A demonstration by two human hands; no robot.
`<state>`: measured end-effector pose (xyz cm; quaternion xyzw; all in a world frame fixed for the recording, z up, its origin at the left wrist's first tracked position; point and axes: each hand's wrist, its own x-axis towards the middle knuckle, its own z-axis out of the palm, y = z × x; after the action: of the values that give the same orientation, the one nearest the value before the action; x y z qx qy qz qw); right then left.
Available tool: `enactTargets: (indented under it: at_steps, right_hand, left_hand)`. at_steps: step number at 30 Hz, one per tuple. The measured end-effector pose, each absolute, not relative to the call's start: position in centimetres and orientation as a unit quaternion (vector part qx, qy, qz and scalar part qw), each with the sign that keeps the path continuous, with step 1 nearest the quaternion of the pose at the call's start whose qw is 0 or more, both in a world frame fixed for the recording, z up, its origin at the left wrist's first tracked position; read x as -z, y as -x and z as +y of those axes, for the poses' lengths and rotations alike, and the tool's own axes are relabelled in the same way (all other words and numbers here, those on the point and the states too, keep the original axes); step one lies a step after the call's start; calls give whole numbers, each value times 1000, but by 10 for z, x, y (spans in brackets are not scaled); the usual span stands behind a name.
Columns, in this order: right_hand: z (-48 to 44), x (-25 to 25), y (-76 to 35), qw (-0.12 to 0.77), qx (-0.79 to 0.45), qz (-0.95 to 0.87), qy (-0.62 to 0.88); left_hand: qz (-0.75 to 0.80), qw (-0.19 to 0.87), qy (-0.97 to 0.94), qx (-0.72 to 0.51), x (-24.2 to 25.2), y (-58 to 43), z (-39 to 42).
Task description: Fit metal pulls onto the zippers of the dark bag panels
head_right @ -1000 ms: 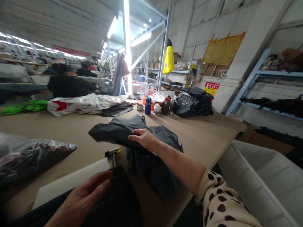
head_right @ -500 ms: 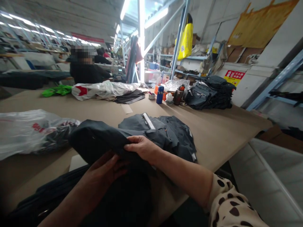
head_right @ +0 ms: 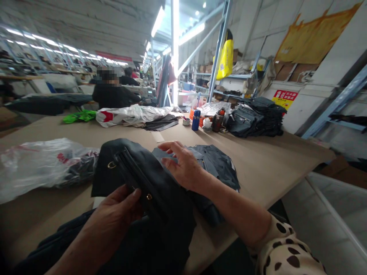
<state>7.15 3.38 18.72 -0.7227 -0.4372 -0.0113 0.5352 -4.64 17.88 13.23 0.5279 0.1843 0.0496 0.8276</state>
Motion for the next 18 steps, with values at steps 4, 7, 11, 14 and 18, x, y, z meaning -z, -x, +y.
enactTargets:
  at_steps: [4, 7, 11, 14, 18]
  right_hand:
    - [23, -199, -55, 356, 68, -509, 781]
    - [32, -178, -45, 283, 39, -508, 813]
    - [42, -161, -58, 258, 63, -499, 825]
    - [37, -179, -74, 177, 188, -492, 831]
    - [29, -213, -65, 61, 247, -564, 785]
  left_hand:
    - [193, 823, -527, -85, -130, 44, 175]
    - [199, 785, -572, -130, -124, 42, 167]
    - [226, 672, -686, -163, -123, 48, 167]
    - [243, 474, -805, -261, -143, 70, 178]
    - [29, 124, -886, -447, -178, 107, 198]
